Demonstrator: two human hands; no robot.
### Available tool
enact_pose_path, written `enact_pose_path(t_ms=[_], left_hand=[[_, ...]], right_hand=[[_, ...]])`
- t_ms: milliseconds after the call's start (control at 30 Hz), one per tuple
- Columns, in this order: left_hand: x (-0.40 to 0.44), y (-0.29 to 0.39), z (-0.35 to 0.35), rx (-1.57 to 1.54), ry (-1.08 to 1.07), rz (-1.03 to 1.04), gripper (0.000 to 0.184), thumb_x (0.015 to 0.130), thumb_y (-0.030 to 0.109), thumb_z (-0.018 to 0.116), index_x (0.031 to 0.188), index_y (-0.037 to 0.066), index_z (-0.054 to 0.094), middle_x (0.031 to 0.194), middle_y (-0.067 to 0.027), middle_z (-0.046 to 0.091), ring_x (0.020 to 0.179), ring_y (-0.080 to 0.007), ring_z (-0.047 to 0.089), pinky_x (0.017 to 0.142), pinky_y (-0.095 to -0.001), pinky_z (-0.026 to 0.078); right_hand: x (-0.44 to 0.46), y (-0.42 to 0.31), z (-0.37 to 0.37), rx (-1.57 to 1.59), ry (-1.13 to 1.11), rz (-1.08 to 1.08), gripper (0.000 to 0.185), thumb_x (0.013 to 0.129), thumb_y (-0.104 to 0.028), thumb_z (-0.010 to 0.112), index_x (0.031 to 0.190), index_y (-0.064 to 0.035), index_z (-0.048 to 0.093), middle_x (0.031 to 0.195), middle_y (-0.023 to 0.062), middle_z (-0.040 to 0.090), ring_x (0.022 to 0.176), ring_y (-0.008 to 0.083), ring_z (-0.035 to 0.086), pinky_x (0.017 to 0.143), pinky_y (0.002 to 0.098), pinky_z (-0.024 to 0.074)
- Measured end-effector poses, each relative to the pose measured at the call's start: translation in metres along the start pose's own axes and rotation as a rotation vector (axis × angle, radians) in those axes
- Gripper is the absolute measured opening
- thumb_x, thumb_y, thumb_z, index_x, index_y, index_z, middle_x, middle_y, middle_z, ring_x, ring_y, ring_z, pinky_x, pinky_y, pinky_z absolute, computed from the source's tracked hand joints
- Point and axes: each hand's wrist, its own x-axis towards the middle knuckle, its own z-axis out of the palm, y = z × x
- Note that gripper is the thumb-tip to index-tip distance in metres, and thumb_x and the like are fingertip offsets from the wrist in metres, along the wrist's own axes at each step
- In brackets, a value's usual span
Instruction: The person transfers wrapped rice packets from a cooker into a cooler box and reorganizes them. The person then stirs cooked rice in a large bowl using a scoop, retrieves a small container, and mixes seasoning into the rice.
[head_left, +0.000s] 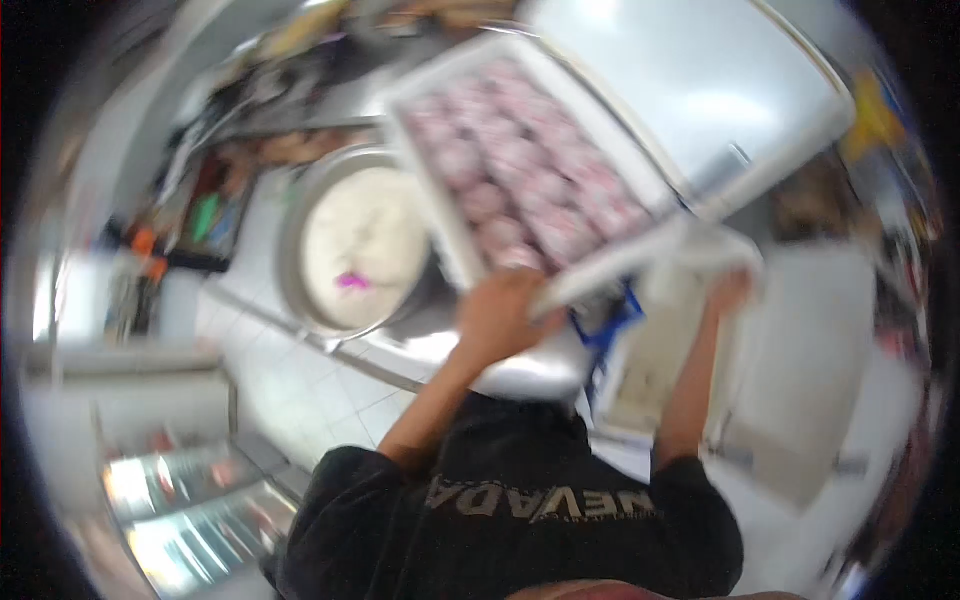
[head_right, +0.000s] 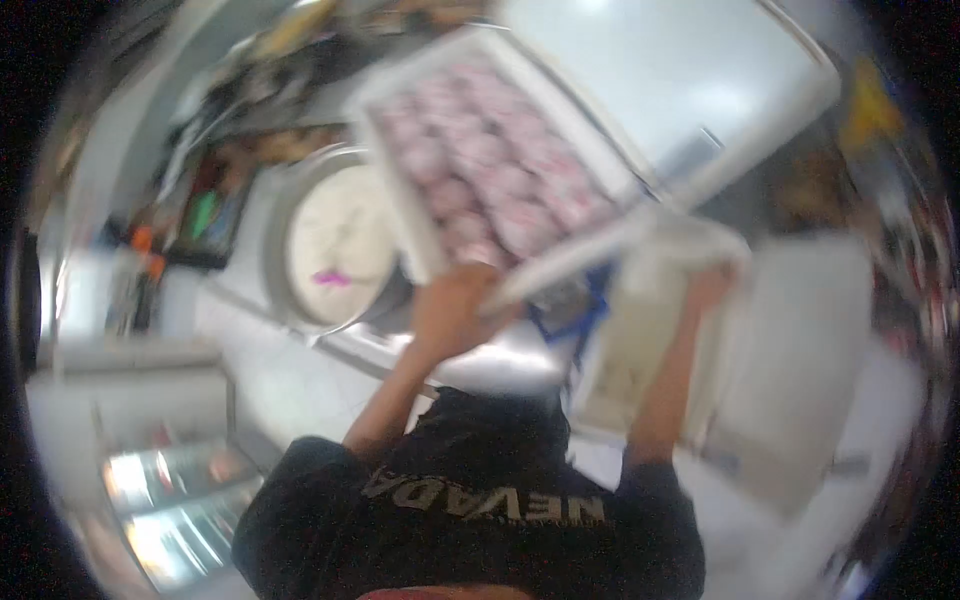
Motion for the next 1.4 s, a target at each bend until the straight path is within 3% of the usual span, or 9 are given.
enact_pose_path(t_ms=[167,200,400,433,567,800,1100,1267,1400], left_hand=[[-0.002,-0.001,-0.01,0.024,0.026,-0.021,0.04,0.078,0.044,0.072,0.096,0.009,0.062,0.091,-0.0102,0.064,0.085,-0.0319,0.065,0.071,-0.0442,0.053],[-0.001,-0.003,-0.008,0.025,0.057,-0.003,0.039,0.078,0.043,0.071,0.094,0.01,0.061,0.09,-0.0099,0.063,0.083,-0.0313,0.064,0.069,-0.0439,0.052],[-0.001,0.003,-0.009,0.052,0.077,0.033,0.037,0.079,0.041,0.071,0.093,0.009,0.058,0.083,-0.0097,0.058,0.077,-0.0304,0.062,0.064,-0.0435,0.05],[-0.001,0.003,-0.01,0.055,0.081,0.041,0.037,0.079,0.041,0.071,0.093,0.009,0.058,0.083,-0.0098,0.058,0.077,-0.0306,0.062,0.064,-0.0435,0.05],[-0.002,0.005,-0.011,0.047,0.107,0.031,0.038,0.078,0.041,0.072,0.095,0.01,0.059,0.085,-0.0093,0.059,0.078,-0.031,0.062,0.065,-0.0431,0.051],[0.0,0.006,-0.01,0.057,0.085,0.029,0.038,0.077,0.041,0.073,0.094,0.009,0.06,0.084,-0.0086,0.061,0.078,-0.03,0.063,0.067,-0.0425,0.051],[-0.001,0.007,-0.005,0.035,0.112,0.035,0.036,0.076,0.038,0.074,0.092,0.009,0.061,0.083,-0.0082,0.062,0.077,-0.0298,0.064,0.067,-0.042,0.052],[-0.002,0.005,-0.006,0.018,0.18,0.06,0.031,0.076,0.035,0.075,0.091,0.01,0.063,0.082,-0.0073,0.063,0.075,-0.0294,0.065,0.065,-0.0429,0.053],[0.0,0.004,-0.008,-0.015,0.184,0.103,0.029,0.075,0.03,0.077,0.091,0.01,0.063,0.08,-0.007,0.063,0.073,-0.0275,0.065,0.061,-0.0404,0.053]], right_hand=[[-0.117,0.178,0.16,-0.542,-0.722,-0.657,0.082,0.093,-0.057,0.043,0.149,0.0015,0.03,0.151,0.0227,0.036,0.14,0.0375,0.033,0.118,0.0505,0.0202],[-0.128,0.172,0.154,-0.693,-1.129,-0.577,0.085,0.087,-0.054,0.058,0.145,0.0025,0.034,0.155,0.0204,0.028,0.141,0.0395,0.03,0.116,0.0499,0.0233],[-0.105,0.157,0.152,-0.442,-1.524,-0.376,0.066,0.08,-0.051,0.07,0.116,0.0033,0.059,0.134,0.025,0.052,0.123,0.0346,0.052,0.102,0.0472,0.0418],[-0.114,0.16,0.145,-0.475,-1.344,-0.881,0.071,0.074,-0.05,0.077,0.116,0.0039,0.06,0.128,0.0232,0.057,0.118,0.0325,0.057,0.1,0.0426,0.0454],[-0.111,0.121,0.096,-0.306,-1.535,-0.548,0.101,0.052,-0.058,0.087,0.127,0.0038,0.058,0.132,0.0212,0.057,0.122,0.0349,0.055,0.104,0.0411,0.0442],[-0.113,0.132,0.142,-0.605,-1.6,-0.93,0.099,0.044,-0.054,0.09,0.126,-0.0073,0.064,0.131,0.0151,0.061,0.121,0.0326,0.057,0.102,0.0406,0.0459],[-0.119,0.132,0.106,-0.405,-1.413,-0.618,0.089,0.041,-0.052,0.093,0.112,-0.0057,0.063,0.112,0.0162,0.064,0.106,0.0351,0.061,0.094,0.0411,0.0501],[-0.129,0.168,0.13,-0.511,-1.162,-1.056,0.085,0.045,-0.05,0.092,0.111,-0.0061,0.061,0.11,0.0139,0.063,0.109,0.0351,0.058,0.095,0.0444,0.0477],[-0.107,0.106,0.068,-0.303,-1.137,-0.579,0.073,0.045,-0.045,0.092,0.098,-0.0036,0.063,0.111,0.0158,0.063,0.105,0.0355,0.059,0.09,0.0454,0.0478]])
